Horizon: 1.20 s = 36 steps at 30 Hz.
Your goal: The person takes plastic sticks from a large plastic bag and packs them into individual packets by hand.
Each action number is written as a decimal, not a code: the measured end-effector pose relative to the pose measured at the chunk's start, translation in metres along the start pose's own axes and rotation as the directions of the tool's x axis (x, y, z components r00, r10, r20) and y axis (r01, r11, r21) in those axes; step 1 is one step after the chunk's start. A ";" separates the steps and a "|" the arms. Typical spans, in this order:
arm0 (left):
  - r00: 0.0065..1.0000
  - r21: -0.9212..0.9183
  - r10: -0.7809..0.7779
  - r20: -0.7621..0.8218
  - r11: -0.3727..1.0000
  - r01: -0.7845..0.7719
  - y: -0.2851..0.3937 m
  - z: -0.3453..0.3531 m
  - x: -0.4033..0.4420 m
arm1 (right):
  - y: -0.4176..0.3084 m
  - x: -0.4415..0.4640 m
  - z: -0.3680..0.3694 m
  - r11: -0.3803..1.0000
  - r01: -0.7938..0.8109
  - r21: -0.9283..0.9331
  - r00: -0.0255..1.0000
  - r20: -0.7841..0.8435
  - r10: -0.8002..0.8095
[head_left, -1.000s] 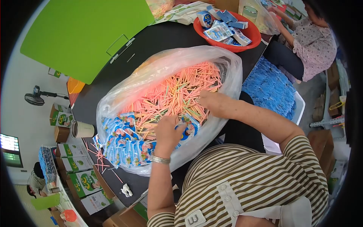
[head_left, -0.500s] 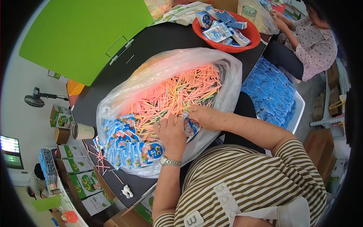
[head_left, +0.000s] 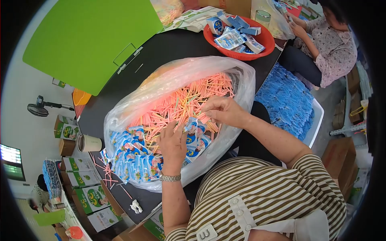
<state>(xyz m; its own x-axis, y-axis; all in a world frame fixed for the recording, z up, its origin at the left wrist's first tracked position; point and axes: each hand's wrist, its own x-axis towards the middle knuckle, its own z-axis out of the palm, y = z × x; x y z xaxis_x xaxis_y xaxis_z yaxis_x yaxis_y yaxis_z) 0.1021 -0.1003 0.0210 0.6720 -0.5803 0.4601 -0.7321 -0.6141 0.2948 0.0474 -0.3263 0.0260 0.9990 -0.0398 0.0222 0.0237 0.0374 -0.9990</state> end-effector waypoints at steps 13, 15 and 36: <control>0.995 -0.365 0.027 0.091 0.931 0.008 0.005 -0.003 -0.004 | -0.037 0.016 0.009 0.549 0.692 -0.468 0.709 0.585 -0.394; 0.994 -0.388 0.091 0.052 0.919 -0.064 0.008 -0.002 -0.004 | -0.039 0.018 0.011 0.559 0.675 -0.482 0.719 0.598 -0.353; 0.962 -0.447 -0.055 -0.266 0.891 -0.073 0.010 -0.001 -0.020 | -0.076 -0.007 0.040 0.364 0.708 -0.605 0.656 0.374 -0.656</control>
<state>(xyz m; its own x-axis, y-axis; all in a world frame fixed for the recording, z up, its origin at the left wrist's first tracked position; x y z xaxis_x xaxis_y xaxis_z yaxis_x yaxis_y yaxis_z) 0.0809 -0.0944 0.0159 0.6571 -0.3829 0.6493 -0.7515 -0.2658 0.6038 0.0399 -0.2890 0.1032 0.6544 0.3227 0.6838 0.6927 -0.6184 -0.3711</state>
